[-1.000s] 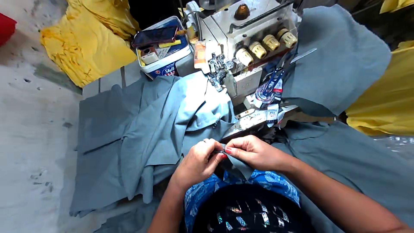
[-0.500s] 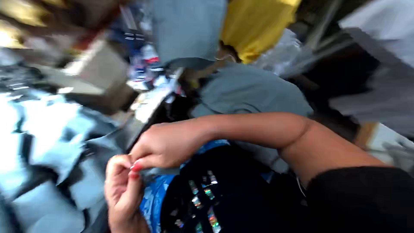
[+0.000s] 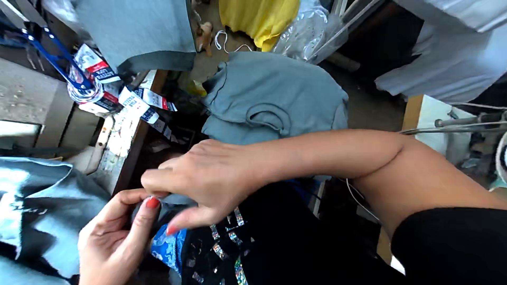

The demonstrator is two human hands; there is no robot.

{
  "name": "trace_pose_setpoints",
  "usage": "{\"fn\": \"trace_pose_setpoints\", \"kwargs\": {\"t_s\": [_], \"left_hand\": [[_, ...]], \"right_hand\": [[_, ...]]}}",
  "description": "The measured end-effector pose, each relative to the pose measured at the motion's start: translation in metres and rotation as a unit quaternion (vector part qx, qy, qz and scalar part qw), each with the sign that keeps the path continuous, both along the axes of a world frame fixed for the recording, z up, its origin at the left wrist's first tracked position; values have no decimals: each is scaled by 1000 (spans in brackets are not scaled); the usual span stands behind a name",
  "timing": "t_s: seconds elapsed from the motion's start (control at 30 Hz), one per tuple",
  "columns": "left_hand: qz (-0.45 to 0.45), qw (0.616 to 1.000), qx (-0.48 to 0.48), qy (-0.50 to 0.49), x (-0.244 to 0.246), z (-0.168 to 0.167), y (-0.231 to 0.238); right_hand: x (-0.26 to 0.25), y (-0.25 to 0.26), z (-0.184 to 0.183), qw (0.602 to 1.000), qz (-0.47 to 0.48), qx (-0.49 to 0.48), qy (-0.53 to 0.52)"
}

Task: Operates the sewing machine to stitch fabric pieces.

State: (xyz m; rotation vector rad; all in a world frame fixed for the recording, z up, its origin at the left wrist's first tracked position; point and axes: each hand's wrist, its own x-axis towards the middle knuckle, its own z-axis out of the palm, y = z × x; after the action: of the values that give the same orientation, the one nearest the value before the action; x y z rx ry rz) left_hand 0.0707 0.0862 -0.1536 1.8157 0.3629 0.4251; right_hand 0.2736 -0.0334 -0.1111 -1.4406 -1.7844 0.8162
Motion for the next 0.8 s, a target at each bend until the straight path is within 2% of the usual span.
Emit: {"fn": "trace_pose_setpoints", "kwargs": {"t_s": [0.1,0.13,0.27,0.33,0.4,0.53,0.6,0.73,0.8], "left_hand": [[-44,994,-100,6,-14,13,1],[-47,994,-100,13,-18,17,0],[-28,1000,5,-1,-24,21,-2],[15,998,68,-12,-29,24,0],[57,992,114,-26,-37,23,2],[105,976,190,-6,-54,25,11],[116,969,215,37,-63,29,20],[54,945,222,234,-88,58,47],[36,934,245,259,-91,72,62]], "right_hand": [[-4,5,2,999,30,13,8],[-6,6,2,999,39,18,25],[-16,7,-5,994,36,88,54],[-22,12,-14,991,29,114,66],[-27,22,-21,992,49,97,60],[-36,52,-43,983,99,146,47],[-42,63,-51,981,108,151,58],[-55,82,-75,982,92,138,90],[-64,90,-82,984,67,110,124]]}}
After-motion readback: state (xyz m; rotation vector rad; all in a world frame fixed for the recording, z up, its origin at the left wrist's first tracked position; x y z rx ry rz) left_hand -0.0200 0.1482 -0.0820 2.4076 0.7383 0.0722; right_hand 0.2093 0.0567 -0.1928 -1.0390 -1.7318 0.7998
